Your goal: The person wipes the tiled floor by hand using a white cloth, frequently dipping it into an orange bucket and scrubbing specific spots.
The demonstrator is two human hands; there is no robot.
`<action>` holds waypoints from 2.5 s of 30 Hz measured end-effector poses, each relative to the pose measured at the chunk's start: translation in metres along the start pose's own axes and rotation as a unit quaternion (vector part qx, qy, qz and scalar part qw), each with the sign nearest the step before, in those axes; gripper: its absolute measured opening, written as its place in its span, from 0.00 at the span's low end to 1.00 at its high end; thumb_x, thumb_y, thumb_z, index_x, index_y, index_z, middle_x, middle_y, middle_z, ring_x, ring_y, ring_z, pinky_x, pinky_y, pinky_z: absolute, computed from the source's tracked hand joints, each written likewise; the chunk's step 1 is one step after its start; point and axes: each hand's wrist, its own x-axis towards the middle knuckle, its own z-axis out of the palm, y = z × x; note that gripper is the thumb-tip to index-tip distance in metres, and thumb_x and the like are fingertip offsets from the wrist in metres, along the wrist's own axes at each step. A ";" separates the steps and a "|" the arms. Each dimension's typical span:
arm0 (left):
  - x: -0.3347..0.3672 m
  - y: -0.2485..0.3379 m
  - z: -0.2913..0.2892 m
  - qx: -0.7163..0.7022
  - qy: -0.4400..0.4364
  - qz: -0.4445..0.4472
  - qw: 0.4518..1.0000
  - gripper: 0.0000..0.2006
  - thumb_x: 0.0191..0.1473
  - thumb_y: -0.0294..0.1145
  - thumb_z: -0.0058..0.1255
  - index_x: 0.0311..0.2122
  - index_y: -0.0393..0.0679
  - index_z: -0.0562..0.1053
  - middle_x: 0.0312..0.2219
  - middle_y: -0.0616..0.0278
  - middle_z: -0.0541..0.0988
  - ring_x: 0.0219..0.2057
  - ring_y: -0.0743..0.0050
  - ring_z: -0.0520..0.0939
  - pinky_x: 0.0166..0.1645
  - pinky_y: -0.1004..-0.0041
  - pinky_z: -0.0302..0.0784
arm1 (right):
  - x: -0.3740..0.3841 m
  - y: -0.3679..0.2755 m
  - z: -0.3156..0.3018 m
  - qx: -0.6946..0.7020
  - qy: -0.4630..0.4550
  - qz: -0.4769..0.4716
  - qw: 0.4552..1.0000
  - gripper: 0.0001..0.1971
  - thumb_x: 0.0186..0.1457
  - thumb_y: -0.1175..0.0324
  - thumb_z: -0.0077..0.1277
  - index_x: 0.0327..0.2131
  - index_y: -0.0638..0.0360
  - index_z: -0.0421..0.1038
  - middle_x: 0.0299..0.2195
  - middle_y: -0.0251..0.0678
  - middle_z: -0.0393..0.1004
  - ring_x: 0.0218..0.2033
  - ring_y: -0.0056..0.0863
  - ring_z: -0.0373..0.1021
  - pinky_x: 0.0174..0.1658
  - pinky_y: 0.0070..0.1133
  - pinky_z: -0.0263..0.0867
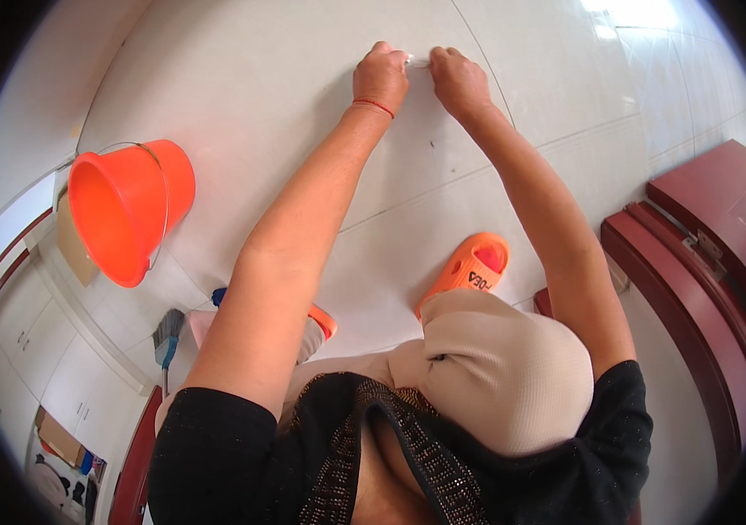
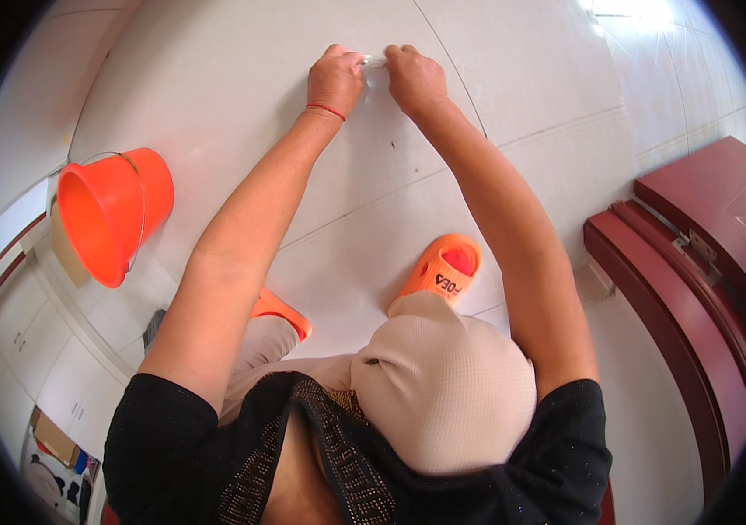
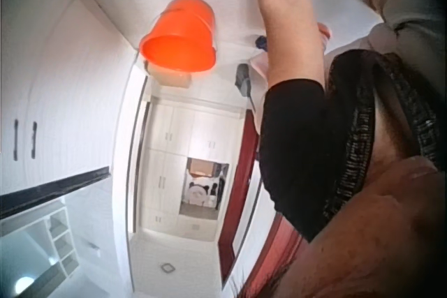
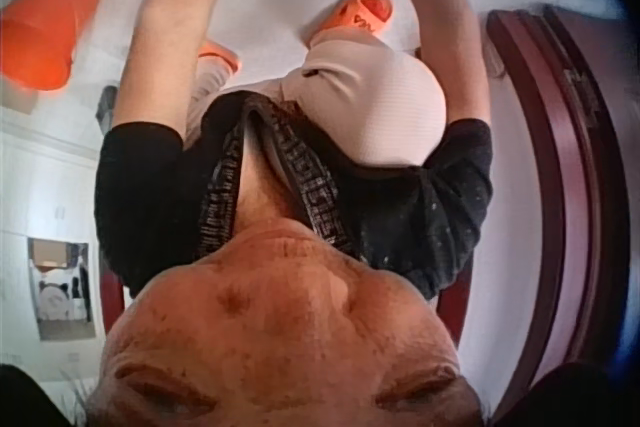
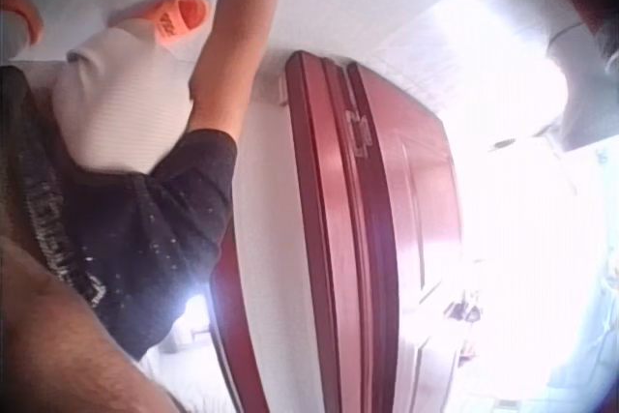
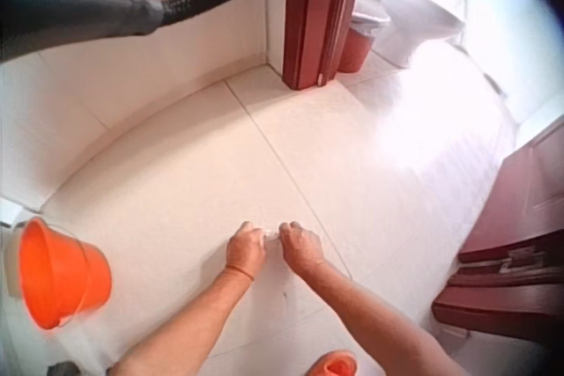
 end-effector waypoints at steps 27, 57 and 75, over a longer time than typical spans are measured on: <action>-0.128 -0.030 -0.041 -0.099 0.039 -0.014 0.994 0.09 0.41 0.22 0.51 0.30 0.47 0.76 0.29 0.62 0.75 0.27 0.66 0.76 0.32 0.72 0.74 | -0.111 0.051 -0.022 0.133 0.022 0.134 0.982 0.07 0.45 0.69 0.47 0.30 0.58 0.72 0.24 0.43 0.74 0.27 0.37 0.71 0.32 0.27 0.66; -0.073 -0.030 -0.014 0.045 0.065 -0.002 0.997 0.04 0.48 0.26 0.45 0.24 0.43 0.71 0.26 0.57 0.73 0.28 0.59 0.75 0.31 0.64 0.73 | -0.117 0.023 -0.022 0.363 0.042 0.288 0.885 0.11 0.48 0.63 0.51 0.28 0.62 0.70 0.20 0.29 0.70 0.19 0.15 0.66 0.26 0.16 0.62; -0.090 -0.058 -0.041 0.087 0.133 -0.066 0.985 0.06 0.40 0.22 0.49 0.27 0.43 0.73 0.27 0.58 0.74 0.30 0.59 0.75 0.32 0.67 0.73 | -0.168 0.043 -0.054 0.552 0.098 0.285 0.777 0.08 0.50 0.66 0.54 0.28 0.56 0.66 0.18 0.23 0.64 0.17 0.10 0.58 0.20 0.10 0.52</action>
